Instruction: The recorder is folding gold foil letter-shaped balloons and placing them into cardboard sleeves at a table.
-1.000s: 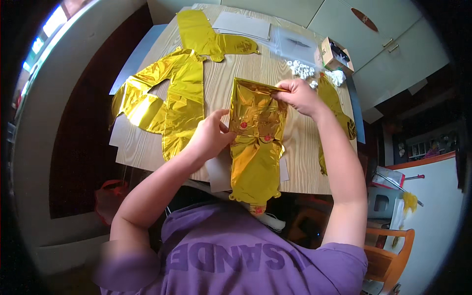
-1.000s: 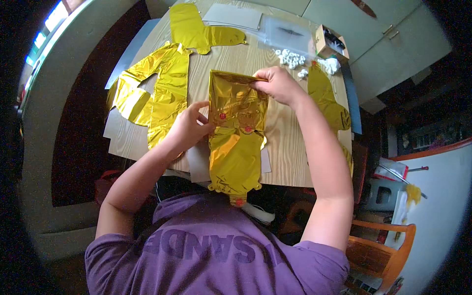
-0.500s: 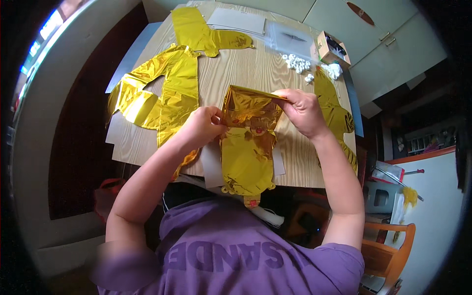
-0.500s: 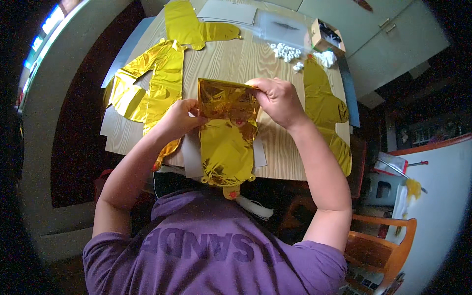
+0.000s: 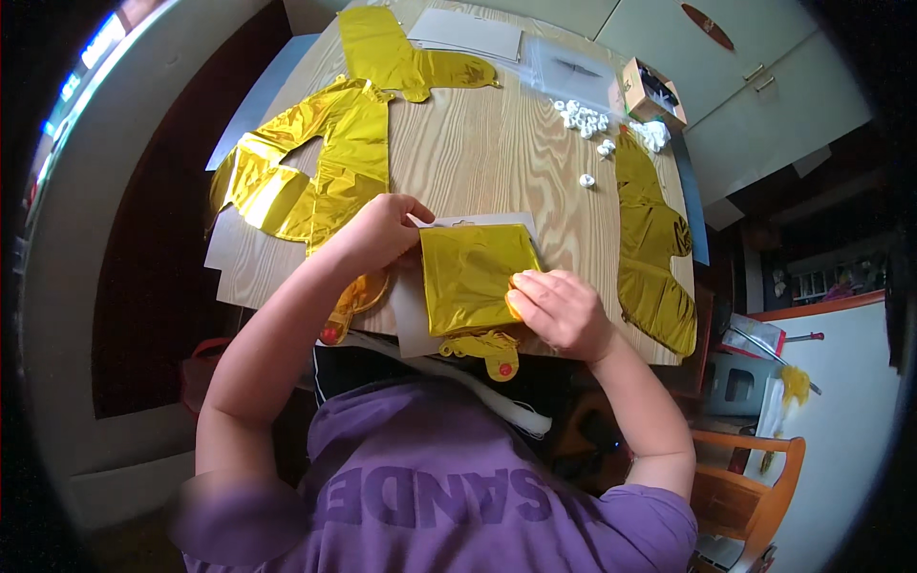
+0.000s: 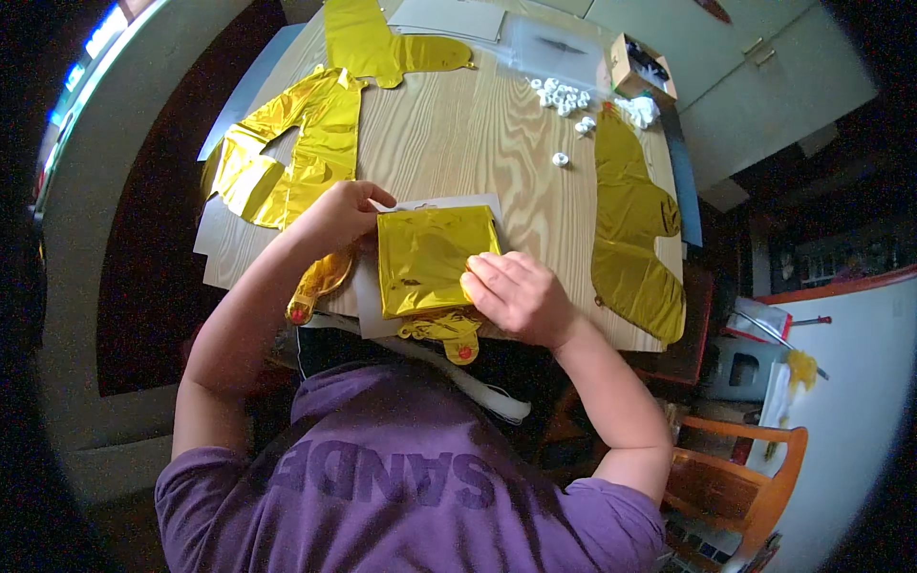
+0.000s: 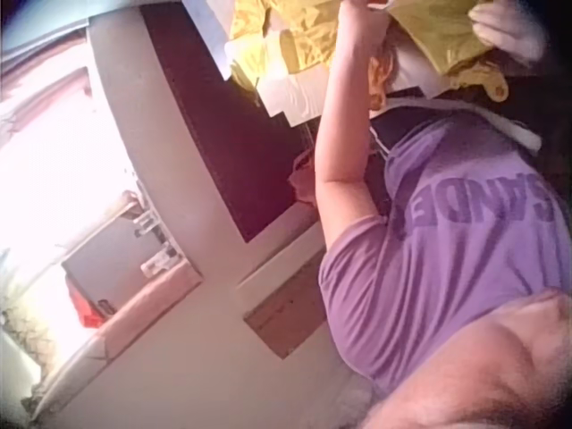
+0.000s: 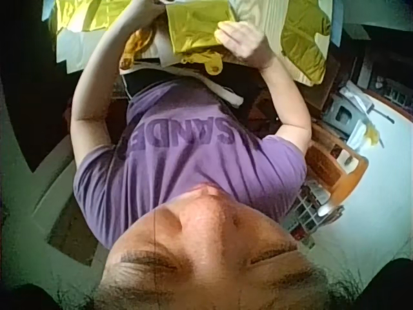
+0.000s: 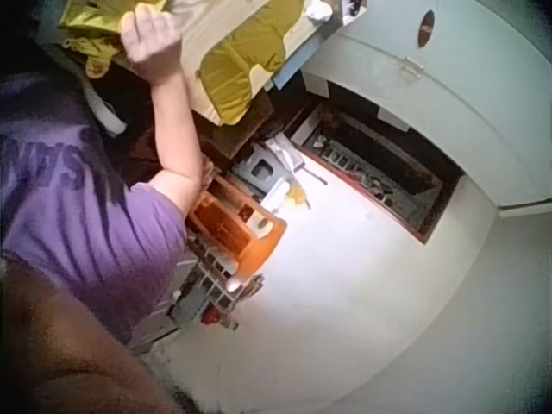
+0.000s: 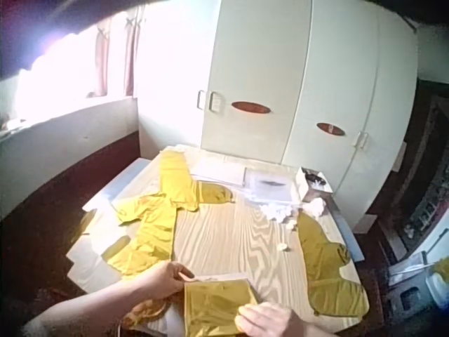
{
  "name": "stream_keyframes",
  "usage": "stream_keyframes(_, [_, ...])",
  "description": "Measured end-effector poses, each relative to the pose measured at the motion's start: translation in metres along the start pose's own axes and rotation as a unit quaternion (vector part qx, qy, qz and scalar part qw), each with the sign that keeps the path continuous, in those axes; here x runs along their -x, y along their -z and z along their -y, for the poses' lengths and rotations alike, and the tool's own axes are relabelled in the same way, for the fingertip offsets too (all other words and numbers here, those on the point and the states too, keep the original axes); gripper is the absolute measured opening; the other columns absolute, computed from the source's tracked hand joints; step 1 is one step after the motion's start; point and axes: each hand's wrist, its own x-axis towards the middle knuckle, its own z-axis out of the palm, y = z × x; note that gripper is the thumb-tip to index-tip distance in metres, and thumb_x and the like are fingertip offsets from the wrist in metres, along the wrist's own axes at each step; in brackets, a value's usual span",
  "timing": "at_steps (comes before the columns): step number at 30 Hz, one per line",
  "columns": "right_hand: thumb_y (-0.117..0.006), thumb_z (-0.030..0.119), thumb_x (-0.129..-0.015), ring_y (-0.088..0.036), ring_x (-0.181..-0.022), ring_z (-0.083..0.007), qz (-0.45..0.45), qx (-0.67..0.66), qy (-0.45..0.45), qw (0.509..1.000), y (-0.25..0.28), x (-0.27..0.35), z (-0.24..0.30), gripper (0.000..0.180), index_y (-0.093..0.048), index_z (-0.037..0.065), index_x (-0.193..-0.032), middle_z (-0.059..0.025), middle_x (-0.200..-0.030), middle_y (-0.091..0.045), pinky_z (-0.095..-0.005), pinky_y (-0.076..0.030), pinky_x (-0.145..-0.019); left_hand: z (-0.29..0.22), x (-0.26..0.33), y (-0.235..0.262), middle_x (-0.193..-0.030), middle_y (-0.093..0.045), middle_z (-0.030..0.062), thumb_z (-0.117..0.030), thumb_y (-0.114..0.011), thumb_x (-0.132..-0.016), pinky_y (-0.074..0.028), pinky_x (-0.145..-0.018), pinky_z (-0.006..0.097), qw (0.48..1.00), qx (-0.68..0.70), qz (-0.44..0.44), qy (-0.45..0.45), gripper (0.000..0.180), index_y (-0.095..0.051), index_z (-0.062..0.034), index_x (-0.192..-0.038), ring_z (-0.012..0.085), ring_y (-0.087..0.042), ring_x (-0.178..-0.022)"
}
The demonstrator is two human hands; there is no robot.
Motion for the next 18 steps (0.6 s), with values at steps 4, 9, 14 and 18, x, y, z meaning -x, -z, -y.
stream_keyframes(4, [-0.062, 0.014, -0.087, -0.070, -0.099, -0.0275, 0.022, 0.012, 0.012, 1.000, -0.009, 0.007, 0.005, 0.024, -0.068, 0.003, -0.108, -0.0143, -0.111, -0.070, -0.0386, -0.056, -0.083, 0.007, -0.004, 0.015, -0.097, -0.072, 0.0121, -0.004, -0.065, -0.091, -0.058, -0.069, 0.027, 0.996, 0.044, 0.072, 0.022, 0.039, -0.059, 0.0064, -0.128, 0.0150, -0.071, -0.081])
stream_keyframes(9, [-0.063, 0.014, -0.085, -0.069, -0.099, -0.0268, 0.045, 0.014, 0.009, 0.999, -0.011, 0.009, 0.006, 0.024, -0.068, 0.003, -0.105, -0.0134, -0.109, -0.070, -0.0388, -0.055, -0.083, -0.027, 0.021, 0.021, -0.103, -0.072, 0.0140, -0.003, -0.062, -0.087, -0.059, -0.078, 0.034, 0.987, -0.155, 0.033, 0.005, 0.047, -0.058, 0.0021, -0.133, 0.0229, -0.072, -0.087])
stream_keyframes(14, [-0.065, 0.016, -0.080, -0.066, -0.096, -0.0249, 0.077, -0.004, -0.018, 0.997, -0.007, 0.001, 0.010, 0.025, -0.068, 0.002, -0.100, -0.0121, -0.103, -0.068, -0.0373, -0.053, -0.080, -0.034, 0.053, -0.034, -0.118, -0.065, 0.0200, -0.022, -0.064, -0.091, -0.046, -0.100, 0.047, 0.885, -0.385, -0.178, -0.191, 0.044, -0.060, -0.0031, -0.131, 0.0371, -0.061, -0.112])
stream_keyframes(18, [-0.063, 0.012, -0.077, -0.064, -0.088, -0.0222, 0.066, -0.007, -0.015, 0.998, -0.008, -0.012, 0.010, 0.020, -0.068, 0.001, -0.093, -0.0106, -0.095, -0.067, -0.0340, -0.050, -0.077, -0.009, 0.047, -0.052, -0.117, -0.064, 0.0206, -0.024, -0.066, -0.092, -0.047, -0.099, 0.047, 0.887, -0.333, -0.194, -0.255, 0.044, -0.061, -0.0015, -0.129, 0.0372, -0.061, -0.112])
